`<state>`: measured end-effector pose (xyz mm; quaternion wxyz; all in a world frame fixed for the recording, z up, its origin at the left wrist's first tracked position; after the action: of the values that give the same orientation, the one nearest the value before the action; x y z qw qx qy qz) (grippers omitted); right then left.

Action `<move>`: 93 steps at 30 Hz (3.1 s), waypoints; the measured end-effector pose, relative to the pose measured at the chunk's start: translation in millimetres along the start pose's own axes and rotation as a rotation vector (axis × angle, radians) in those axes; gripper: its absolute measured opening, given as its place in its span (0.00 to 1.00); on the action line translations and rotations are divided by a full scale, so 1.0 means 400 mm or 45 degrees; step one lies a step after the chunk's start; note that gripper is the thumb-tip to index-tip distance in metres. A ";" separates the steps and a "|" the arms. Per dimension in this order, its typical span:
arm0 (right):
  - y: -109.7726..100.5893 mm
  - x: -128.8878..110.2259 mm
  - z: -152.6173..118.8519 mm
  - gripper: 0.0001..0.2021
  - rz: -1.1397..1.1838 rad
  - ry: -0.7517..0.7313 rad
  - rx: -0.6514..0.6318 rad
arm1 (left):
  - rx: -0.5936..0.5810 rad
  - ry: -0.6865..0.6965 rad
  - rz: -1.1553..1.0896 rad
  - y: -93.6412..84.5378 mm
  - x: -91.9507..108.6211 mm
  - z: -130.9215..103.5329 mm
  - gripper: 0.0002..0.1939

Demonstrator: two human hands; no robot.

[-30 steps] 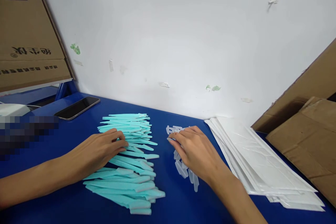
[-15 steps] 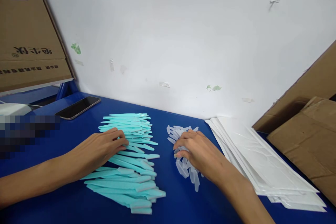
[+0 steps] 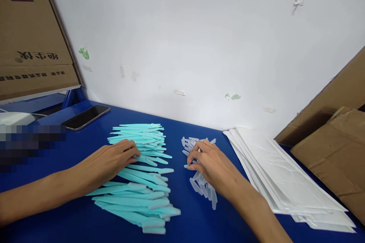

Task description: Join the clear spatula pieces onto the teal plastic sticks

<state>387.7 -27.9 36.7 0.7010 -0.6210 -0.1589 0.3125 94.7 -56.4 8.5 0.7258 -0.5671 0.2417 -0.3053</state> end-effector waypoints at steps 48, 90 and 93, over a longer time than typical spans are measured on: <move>0.010 -0.213 -0.019 0.06 0.492 -0.295 0.844 | 0.453 0.303 -0.318 -0.075 0.113 0.001 0.10; 0.041 -0.077 0.035 0.09 -0.673 -0.239 0.351 | 0.205 0.093 0.074 -0.008 0.017 0.019 0.10; 0.019 -0.083 0.026 0.09 -0.448 -0.197 0.405 | 0.208 0.070 -0.009 -0.020 0.023 0.024 0.11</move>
<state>354.4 -40.8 36.7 0.8192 -0.4399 -0.2668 0.2533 106.5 -58.1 18.6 0.7618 -0.4982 0.2339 -0.3418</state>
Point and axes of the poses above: each hand's wrist, its own z-axis towards the middle knuckle, its own y-axis out of the palm, x = y × z, the point moved 4 cm from there along z, towards the middle knuckle, and after that the axes turned 6 degrees about y, right-handed, at the moved point
